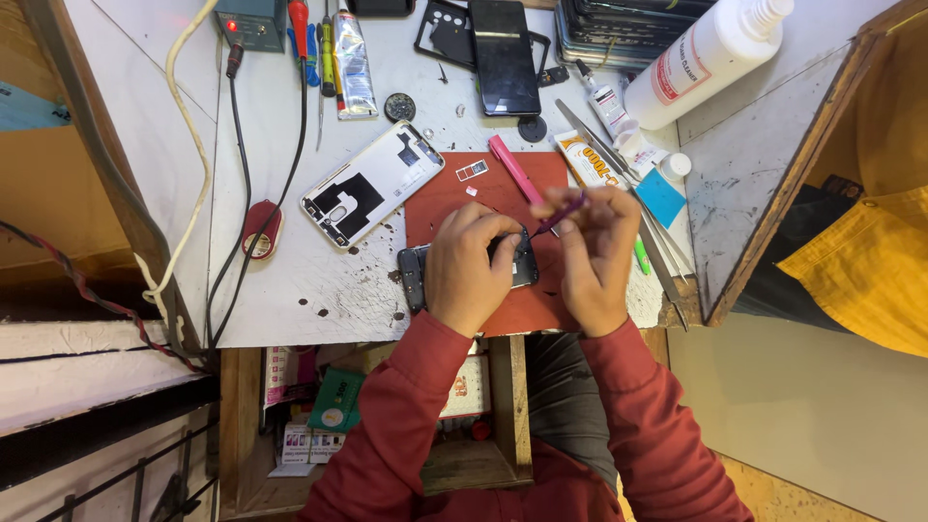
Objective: The person disassembles a phone, uses tweezers to remove internal components, and applies a soldering iron to the edges and circuit board of the device.
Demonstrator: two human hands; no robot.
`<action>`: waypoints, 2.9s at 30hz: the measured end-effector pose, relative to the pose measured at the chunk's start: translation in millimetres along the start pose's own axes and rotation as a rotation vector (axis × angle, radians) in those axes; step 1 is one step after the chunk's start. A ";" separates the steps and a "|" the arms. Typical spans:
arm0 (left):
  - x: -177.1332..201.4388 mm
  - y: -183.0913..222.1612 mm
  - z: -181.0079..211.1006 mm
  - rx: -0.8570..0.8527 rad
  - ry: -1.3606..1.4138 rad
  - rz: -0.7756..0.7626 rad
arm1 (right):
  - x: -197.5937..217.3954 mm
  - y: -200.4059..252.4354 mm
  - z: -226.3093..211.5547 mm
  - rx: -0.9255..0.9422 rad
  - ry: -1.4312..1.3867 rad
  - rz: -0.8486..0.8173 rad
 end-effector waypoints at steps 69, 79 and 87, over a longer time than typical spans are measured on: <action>-8.9 14.4 -64.6 0.380 0.652 0.567 | 34.7 -117.8 -58.5 -0.398 0.145 0.028; -6.1 13.7 -55.2 0.481 0.617 0.529 | 140.5 -150.9 -158.3 -0.363 0.028 0.225; -3.9 10.9 -48.5 0.446 0.580 0.520 | 189.0 -155.1 -166.3 -0.369 0.108 0.276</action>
Point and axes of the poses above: each hand's wrist, its own y-axis away from the middle knuckle, its own x-axis out of the back of the hand, z = x × y, the point moved 5 cm from there along -y, towards the middle knuckle, and after that the axes turned 12 degrees about z, right-handed, at the moved point
